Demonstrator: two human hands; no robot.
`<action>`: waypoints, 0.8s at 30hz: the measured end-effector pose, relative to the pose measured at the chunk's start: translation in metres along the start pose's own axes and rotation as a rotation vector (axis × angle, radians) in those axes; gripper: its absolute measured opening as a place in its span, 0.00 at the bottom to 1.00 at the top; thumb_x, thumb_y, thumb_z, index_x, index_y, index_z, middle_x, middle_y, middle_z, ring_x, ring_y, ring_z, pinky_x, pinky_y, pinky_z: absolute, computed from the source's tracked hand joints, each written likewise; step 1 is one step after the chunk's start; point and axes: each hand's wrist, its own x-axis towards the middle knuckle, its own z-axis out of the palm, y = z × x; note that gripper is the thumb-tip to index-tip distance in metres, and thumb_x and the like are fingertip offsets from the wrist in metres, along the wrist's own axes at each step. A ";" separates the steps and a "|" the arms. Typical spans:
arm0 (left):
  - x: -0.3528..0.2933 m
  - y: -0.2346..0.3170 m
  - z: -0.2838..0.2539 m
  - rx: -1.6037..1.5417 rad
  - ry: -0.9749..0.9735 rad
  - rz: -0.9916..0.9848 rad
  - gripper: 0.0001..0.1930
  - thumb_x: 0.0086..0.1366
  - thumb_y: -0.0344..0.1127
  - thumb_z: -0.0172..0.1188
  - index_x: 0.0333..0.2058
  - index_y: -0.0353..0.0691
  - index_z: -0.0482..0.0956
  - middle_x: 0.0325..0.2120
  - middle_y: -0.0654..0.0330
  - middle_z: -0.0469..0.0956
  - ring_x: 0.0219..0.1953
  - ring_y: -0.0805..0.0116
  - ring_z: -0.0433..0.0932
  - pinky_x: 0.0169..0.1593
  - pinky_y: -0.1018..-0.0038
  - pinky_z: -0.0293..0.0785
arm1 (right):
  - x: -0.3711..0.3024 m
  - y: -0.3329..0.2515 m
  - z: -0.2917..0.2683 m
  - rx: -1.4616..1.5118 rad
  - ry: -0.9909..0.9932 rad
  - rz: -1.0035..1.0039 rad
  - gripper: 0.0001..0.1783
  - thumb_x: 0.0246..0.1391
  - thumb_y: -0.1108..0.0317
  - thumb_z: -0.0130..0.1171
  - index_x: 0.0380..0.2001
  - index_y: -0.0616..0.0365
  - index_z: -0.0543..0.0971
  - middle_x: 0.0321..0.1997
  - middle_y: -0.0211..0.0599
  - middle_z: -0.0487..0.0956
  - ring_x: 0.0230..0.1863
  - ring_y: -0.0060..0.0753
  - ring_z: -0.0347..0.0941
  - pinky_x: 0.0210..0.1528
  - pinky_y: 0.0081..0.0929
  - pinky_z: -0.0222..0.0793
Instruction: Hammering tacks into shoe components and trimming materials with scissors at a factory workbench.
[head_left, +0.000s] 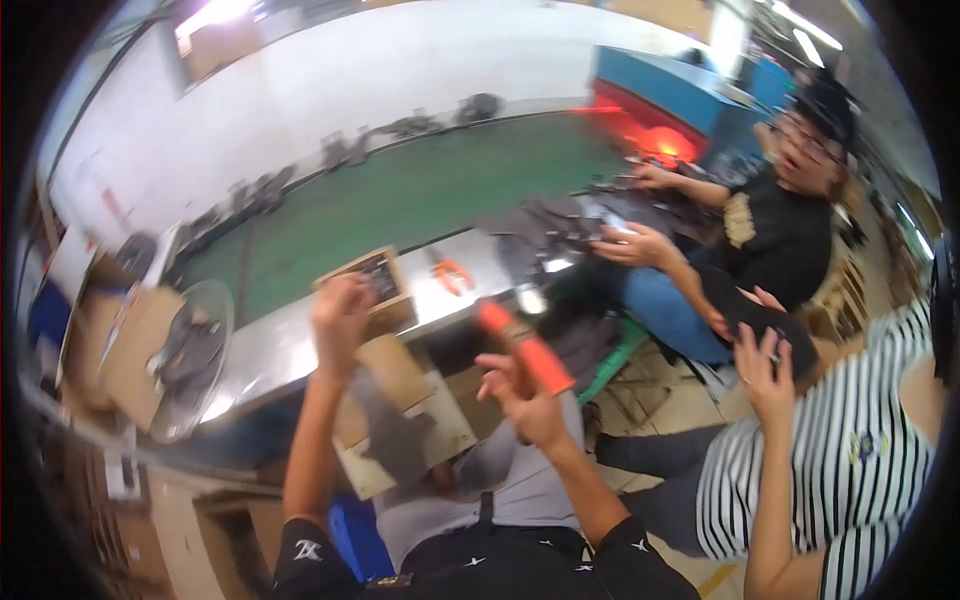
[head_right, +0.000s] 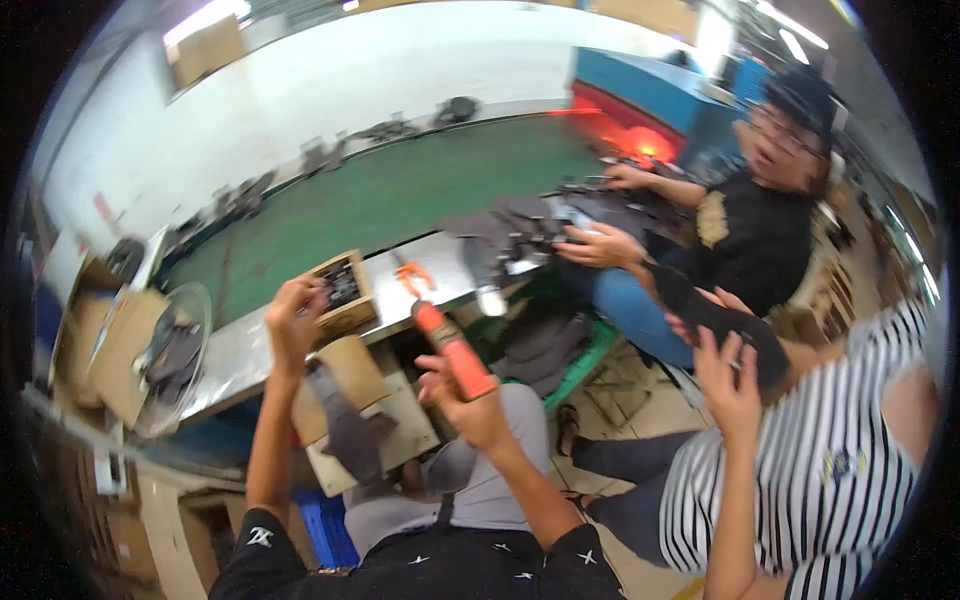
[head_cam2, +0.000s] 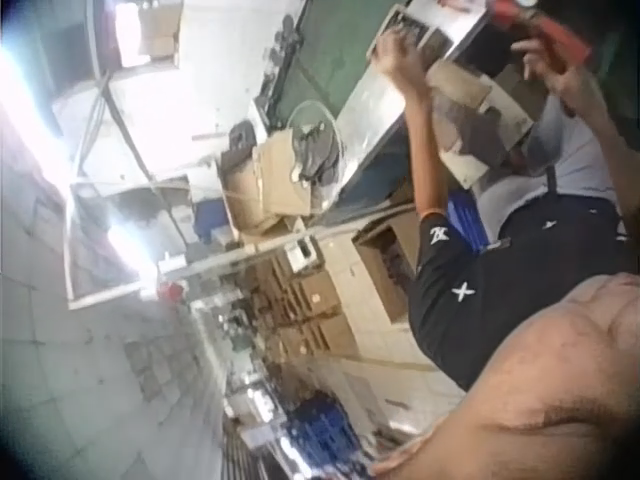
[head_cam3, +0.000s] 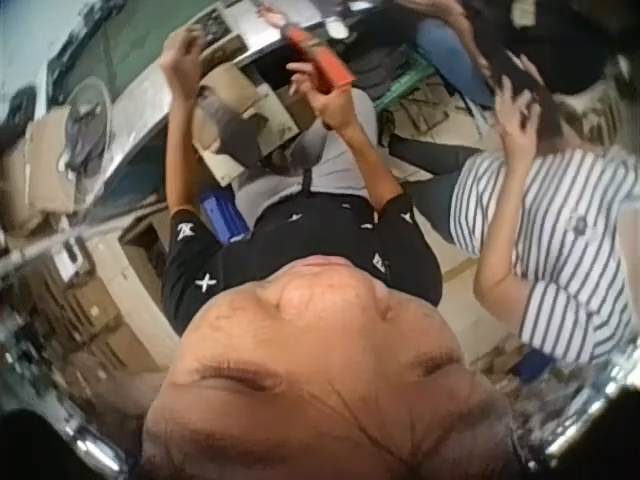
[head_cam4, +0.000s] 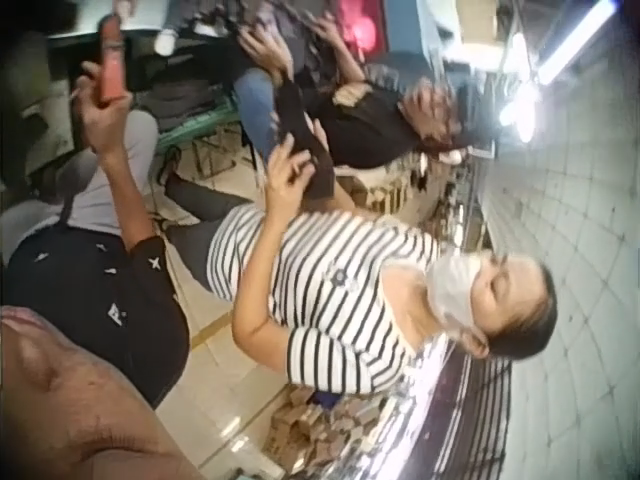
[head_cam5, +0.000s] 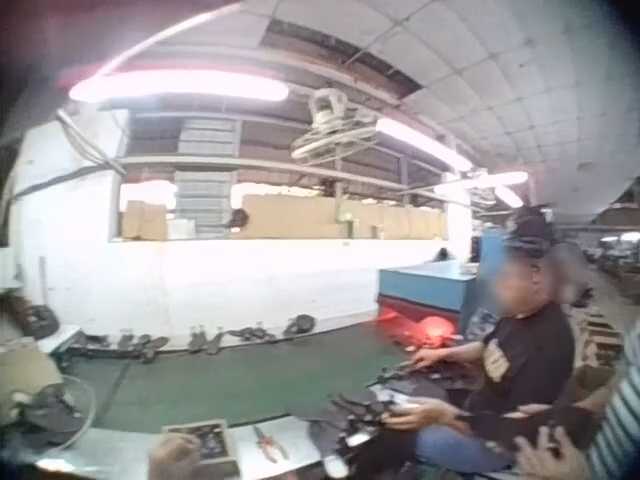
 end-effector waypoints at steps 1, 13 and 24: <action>-0.001 0.030 -0.007 -0.038 0.029 0.103 0.06 0.56 0.19 0.66 0.31 0.32 0.77 0.35 0.52 0.83 0.36 0.65 0.82 0.40 0.74 0.80 | 0.009 -0.006 0.006 0.024 0.009 -0.089 0.17 0.65 0.69 0.58 0.55 0.63 0.77 0.44 0.39 0.84 0.20 0.15 0.70 0.22 0.16 0.64; -0.036 0.109 -0.080 -0.006 -0.106 0.414 0.09 0.54 0.25 0.68 0.35 0.36 0.81 0.44 0.49 0.82 0.40 0.61 0.83 0.40 0.69 0.80 | 0.015 -0.071 0.068 0.013 -0.237 0.161 0.13 0.61 0.70 0.64 0.47 0.64 0.81 0.24 0.27 0.80 0.14 0.10 0.65 0.15 0.13 0.55; -0.065 0.106 -0.068 -0.311 -0.129 -0.038 0.13 0.51 0.19 0.70 0.38 0.37 0.85 0.36 0.54 0.80 0.36 0.66 0.81 0.36 0.74 0.82 | 0.010 -0.046 0.059 -0.050 -0.314 0.319 0.15 0.61 0.72 0.62 0.51 0.60 0.79 0.35 0.28 0.81 0.28 0.11 0.72 0.28 0.14 0.65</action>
